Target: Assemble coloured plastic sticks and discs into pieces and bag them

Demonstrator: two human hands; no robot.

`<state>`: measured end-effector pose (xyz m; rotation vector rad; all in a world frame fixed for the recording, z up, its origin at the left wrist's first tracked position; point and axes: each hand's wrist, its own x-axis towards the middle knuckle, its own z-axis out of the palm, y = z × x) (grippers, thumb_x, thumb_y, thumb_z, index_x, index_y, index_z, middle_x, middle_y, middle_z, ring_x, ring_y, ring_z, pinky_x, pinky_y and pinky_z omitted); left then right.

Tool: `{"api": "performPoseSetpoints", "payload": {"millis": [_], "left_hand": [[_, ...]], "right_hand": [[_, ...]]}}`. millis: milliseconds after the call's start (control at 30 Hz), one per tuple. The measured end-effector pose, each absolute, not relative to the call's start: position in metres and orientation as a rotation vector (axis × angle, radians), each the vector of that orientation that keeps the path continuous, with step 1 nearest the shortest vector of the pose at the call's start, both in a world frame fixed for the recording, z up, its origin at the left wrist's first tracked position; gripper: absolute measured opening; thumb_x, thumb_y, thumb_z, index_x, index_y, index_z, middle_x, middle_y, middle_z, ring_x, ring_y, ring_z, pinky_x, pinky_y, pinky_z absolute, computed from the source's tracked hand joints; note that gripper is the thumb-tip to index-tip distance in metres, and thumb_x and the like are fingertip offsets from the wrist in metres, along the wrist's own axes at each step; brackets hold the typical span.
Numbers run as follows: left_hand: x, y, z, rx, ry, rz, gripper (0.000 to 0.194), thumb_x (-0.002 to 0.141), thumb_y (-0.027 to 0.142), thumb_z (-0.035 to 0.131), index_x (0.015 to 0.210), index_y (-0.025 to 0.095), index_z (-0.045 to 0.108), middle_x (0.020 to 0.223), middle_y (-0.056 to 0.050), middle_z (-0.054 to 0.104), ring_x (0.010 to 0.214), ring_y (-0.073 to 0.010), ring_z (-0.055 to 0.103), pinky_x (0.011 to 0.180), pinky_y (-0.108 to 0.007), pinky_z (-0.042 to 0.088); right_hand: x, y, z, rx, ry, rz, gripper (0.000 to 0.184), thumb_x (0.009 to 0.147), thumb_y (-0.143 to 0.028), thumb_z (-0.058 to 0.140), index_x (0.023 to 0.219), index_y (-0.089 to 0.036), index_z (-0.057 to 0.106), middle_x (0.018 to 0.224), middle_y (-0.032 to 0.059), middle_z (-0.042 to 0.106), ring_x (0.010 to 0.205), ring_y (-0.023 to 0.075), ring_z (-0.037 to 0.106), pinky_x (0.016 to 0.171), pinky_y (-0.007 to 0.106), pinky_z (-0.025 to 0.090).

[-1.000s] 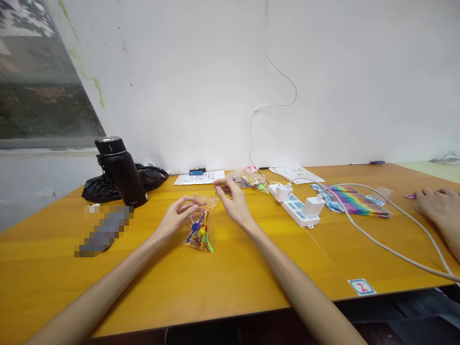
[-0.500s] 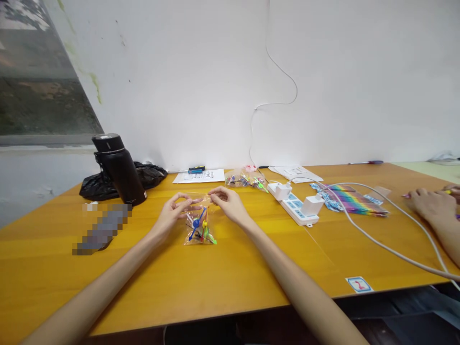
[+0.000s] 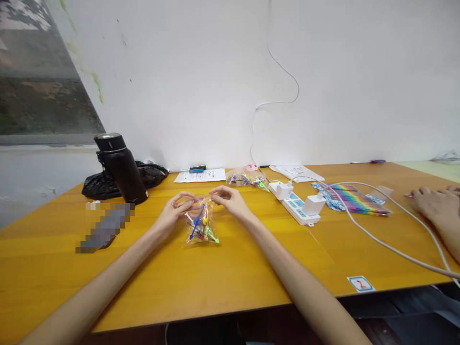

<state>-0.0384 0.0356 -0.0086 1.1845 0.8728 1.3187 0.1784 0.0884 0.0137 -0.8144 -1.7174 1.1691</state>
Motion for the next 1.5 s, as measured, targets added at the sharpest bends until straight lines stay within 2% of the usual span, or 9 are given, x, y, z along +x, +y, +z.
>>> {"api": "performPoseSetpoints", "payload": {"millis": [167, 367, 567, 767, 1033, 1100, 1267, 1367, 1500], "left_hand": [[-0.041, 0.040, -0.012, 1.095, 0.902, 1.325, 0.033, 0.073, 0.037, 0.081, 0.093, 0.020, 0.061, 0.084, -0.002, 0.073, 0.074, -0.0190, 0.072, 0.060, -0.025, 0.054], [-0.042, 0.038, -0.008, 1.044, 0.892, 1.291, 0.036, 0.073, 0.046, 0.078, 0.091, 0.019, 0.062, 0.097, -0.006, 0.071, 0.093, -0.0268, 0.074, 0.072, -0.032, 0.057], [-0.044, 0.039, -0.008, 1.159, 0.962, 1.323, 0.029, 0.079, 0.044, 0.073, 0.093, 0.020, 0.063, 0.098, -0.003, 0.070, 0.088, -0.0181, 0.073, 0.070, -0.024, 0.054], [-0.045, 0.036, -0.004, 1.174, 1.009, 1.284, 0.034, 0.075, 0.042, 0.078, 0.091, 0.021, 0.058, 0.085, -0.004, 0.072, 0.083, -0.0208, 0.073, 0.069, -0.029, 0.056], [-0.047, 0.041, -0.012, 0.993, 1.110, 1.496, 0.041, 0.072, 0.032, 0.080, 0.104, 0.021, 0.056, 0.092, -0.008, 0.075, 0.092, -0.0246, 0.073, 0.071, -0.033, 0.060], [-0.048, 0.044, -0.015, 0.915, 1.106, 1.580, 0.039, 0.072, 0.030, 0.079, 0.101, 0.020, 0.054, 0.090, -0.007, 0.073, 0.094, -0.0227, 0.072, 0.077, -0.036, 0.060], [-0.047, 0.042, -0.012, 0.829, 1.018, 1.622, 0.033, 0.074, 0.027, 0.078, 0.091, 0.020, 0.050, 0.099, -0.007, 0.071, 0.109, -0.0218, 0.068, 0.090, -0.039, 0.058], [-0.043, 0.040, -0.007, 0.886, 0.959, 1.634, 0.035, 0.073, 0.030, 0.080, 0.091, 0.020, 0.052, 0.114, -0.006, 0.068, 0.118, -0.0238, 0.064, 0.096, -0.042, 0.057], [-0.041, 0.044, -0.008, 1.047, 0.854, 1.660, 0.035, 0.078, 0.038, 0.077, 0.101, 0.023, 0.056, 0.132, -0.006, 0.060, 0.132, -0.0255, 0.054, 0.105, -0.044, 0.051]], "right_hand": [[0.177, 0.089, 0.010, -0.840, -1.626, 1.242, 0.021, 0.075, -0.037, 0.073, 0.087, -0.020, 0.074, 0.089, 0.0032, 0.070, 0.085, 0.0165, 0.062, 0.085, 0.033, 0.049], [0.176, 0.091, 0.007, -0.850, -1.606, 1.286, 0.025, 0.078, -0.040, 0.069, 0.086, -0.017, 0.075, 0.088, 0.0059, 0.072, 0.087, 0.0177, 0.064, 0.089, 0.035, 0.050], [0.175, 0.093, 0.003, -0.875, -1.641, 1.154, 0.029, 0.076, -0.037, 0.073, 0.099, -0.019, 0.072, 0.093, 0.0049, 0.070, 0.084, 0.0168, 0.064, 0.084, 0.035, 0.052], [0.176, 0.096, 0.000, -0.858, -1.679, 1.045, 0.029, 0.079, -0.040, 0.071, 0.099, -0.019, 0.069, 0.096, 0.0064, 0.070, 0.089, 0.0189, 0.064, 0.081, 0.034, 0.053], [0.166, 0.079, -0.006, -0.960, -1.828, 0.505, 0.032, 0.095, -0.044, 0.053, 0.116, -0.021, 0.054, 0.123, 0.0122, 0.057, 0.101, 0.0214, 0.059, 0.088, 0.038, 0.050], [0.161, 0.070, -0.010, -0.983, -1.932, 0.498, 0.038, 0.094, -0.048, 0.054, 0.121, -0.022, 0.052, 0.126, 0.0117, 0.056, 0.106, 0.0231, 0.058, 0.090, 0.039, 0.050], [0.151, 0.053, -0.020, -1.026, -2.194, 0.402, 0.077, 0.078, -0.048, 0.073, 0.144, -0.024, 0.040, 0.136, 0.0132, 0.051, 0.127, 0.0310, 0.049, 0.105, 0.047, 0.042], [0.150, 0.058, -0.023, -1.043, -2.123, 0.496, 0.072, 0.079, -0.038, 0.070, 0.144, -0.024, 0.041, 0.137, 0.0136, 0.052, 0.128, 0.0305, 0.050, 0.107, 0.048, 0.041], [0.150, 0.076, -0.022, -0.975, -1.658, 1.111, 0.056, 0.080, -0.032, 0.067, 0.132, -0.023, 0.047, 0.132, 0.0124, 0.059, 0.113, 0.0252, 0.062, 0.099, 0.044, 0.051]]}}
